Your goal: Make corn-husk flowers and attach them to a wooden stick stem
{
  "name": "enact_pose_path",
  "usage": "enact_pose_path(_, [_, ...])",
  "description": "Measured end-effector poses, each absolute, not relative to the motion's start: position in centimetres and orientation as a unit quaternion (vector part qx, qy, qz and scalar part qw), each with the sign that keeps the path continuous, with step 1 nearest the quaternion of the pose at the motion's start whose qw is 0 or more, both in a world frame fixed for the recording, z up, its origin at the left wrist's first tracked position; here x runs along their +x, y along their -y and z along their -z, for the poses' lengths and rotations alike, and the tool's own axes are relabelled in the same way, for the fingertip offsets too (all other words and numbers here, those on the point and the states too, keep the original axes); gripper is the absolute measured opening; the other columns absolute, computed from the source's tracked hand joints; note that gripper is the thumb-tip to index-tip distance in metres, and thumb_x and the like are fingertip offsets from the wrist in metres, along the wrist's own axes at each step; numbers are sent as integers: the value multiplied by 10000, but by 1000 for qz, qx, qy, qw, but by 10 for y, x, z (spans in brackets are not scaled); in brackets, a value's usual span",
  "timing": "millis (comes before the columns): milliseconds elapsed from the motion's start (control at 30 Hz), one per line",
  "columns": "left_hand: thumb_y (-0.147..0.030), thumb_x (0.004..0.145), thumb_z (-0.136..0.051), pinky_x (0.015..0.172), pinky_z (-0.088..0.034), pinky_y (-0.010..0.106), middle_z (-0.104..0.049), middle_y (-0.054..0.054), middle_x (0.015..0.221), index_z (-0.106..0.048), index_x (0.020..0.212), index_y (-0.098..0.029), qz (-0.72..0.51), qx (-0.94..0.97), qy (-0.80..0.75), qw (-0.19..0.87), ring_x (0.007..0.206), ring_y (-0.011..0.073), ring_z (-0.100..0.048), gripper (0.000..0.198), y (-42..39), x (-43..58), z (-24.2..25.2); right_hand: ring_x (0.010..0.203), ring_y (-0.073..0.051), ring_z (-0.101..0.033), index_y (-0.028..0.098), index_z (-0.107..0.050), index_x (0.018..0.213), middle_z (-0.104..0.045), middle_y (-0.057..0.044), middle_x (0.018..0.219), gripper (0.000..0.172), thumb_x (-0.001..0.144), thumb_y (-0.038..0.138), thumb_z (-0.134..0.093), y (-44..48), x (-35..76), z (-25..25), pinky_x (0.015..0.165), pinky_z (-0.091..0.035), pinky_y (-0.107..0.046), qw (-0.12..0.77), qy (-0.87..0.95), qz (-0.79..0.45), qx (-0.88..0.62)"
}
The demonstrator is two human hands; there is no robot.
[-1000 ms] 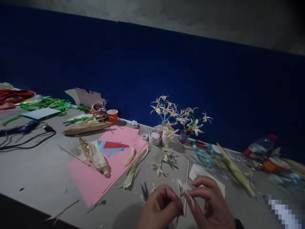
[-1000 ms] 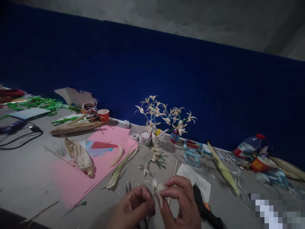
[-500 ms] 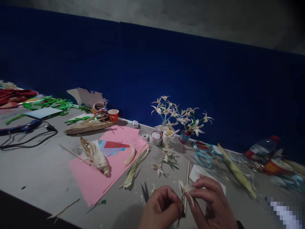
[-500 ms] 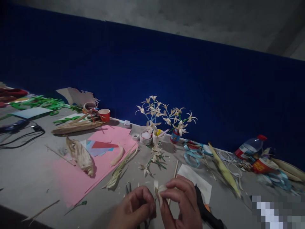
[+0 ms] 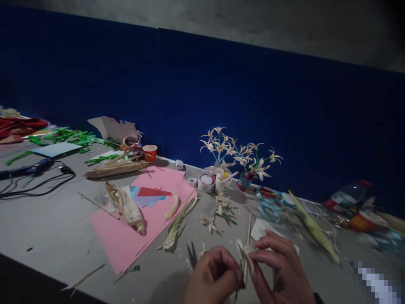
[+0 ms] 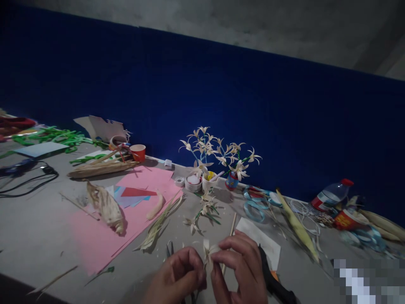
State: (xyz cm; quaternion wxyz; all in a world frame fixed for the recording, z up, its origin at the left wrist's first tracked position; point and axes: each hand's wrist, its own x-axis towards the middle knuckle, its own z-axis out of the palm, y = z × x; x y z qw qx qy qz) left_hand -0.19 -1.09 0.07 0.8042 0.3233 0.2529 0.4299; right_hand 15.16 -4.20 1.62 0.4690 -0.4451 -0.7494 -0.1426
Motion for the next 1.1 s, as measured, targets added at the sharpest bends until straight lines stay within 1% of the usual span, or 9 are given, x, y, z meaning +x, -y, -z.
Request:
enact_pose_path(167, [-221, 572, -831, 585, -362, 237, -594, -38, 547, -564, 607, -164, -431, 328, -263, 798, 536, 95, -494, 275, 12, -2, -1, 1003, -237, -563, 218, -614, 939, -578, -63, 1007, 256, 778, 19, -628, 41, 151, -14, 920, -474, -418, 475, 741, 142, -454])
enact_pose_path(267, [-213, 593, -801, 589, -362, 243, -573, -40, 543, -558, 595, -170, -428, 345, -269, 791, 540, 100, -490, 246, 11, -3, -2, 1003, -244, -581, 211, -600, 1016, -587, -76, 1046, 281, 792, 43, -625, 42, 150, -11, 873, -505, -414, 488, 728, 139, -461])
enact_pose_path(367, [-191, 606, -773, 584, -355, 243, -568, -40, 540, -551, 598, -177, -427, 363, -276, 781, 545, 104, -485, 223, 11, -3, -3, 1020, -242, -590, 201, -557, 1108, -576, -98, 1115, 331, 804, 90, -625, 42, 150, -7, 823, -537, -376, 478, 721, 142, -480])
enact_pose_path(500, [-190, 606, -755, 561, -336, 234, -564, -43, 539, -528, 606, -182, -432, 366, -288, 772, 538, 101, -473, 227, 13, -2, -5, 1072, -247, -589, 195, -526, 1168, -562, -113, 1174, 364, 822, 144, -627, 42, 151, -2, 864, -536, -371, 481, 711, 136, -495])
enact_pose_path(633, [-152, 629, -691, 573, -340, 243, -574, -26, 565, -534, 618, -181, -436, 403, -313, 741, 563, 114, -477, 160, 17, -5, -10, 1101, -254, -596, 204, -525, 1172, -562, -116, 1197, 352, 836, 146, -615, 42, 154, -2, 882, -540, -375, 478, 716, 115, -496])
enact_pose_path(767, [-162, 627, -672, 584, -341, 255, -570, -19, 583, -535, 622, -186, -433, 421, -329, 726, 581, 127, -470, 139, 19, -6, -15, 1098, -246, -606, 192, -526, 1162, -573, -119, 1184, 336, 844, 136, -621, 44, 156, -6, 895, -544, -362, 457, 726, 113, -501])
enact_pose_path(900, [-171, 631, -662, 578, -349, 259, -546, -34, 576, -523, 624, -202, -422, 428, -346, 720, 552, 120, -439, 143, 19, -5, -15, 1106, -241, -600, 185, -532, 1151, -572, -122, 1183, 315, 849, 145, -614, 45, 157, -7, 909, -540, -357, 457, 724, 112, -504])
enact_pose_path(1100, [-178, 626, -678, 588, -358, 253, -534, -39, 572, -534, 617, -205, -421, 431, -346, 719, 564, 122, -461, 147, 19, -5, -12, 1081, -253, -623, 194, -542, 1166, -595, -120, 1173, 344, 838, 144, -630, 44, 159, -5, 881, -559, -372, 457, 727, 117, -499])
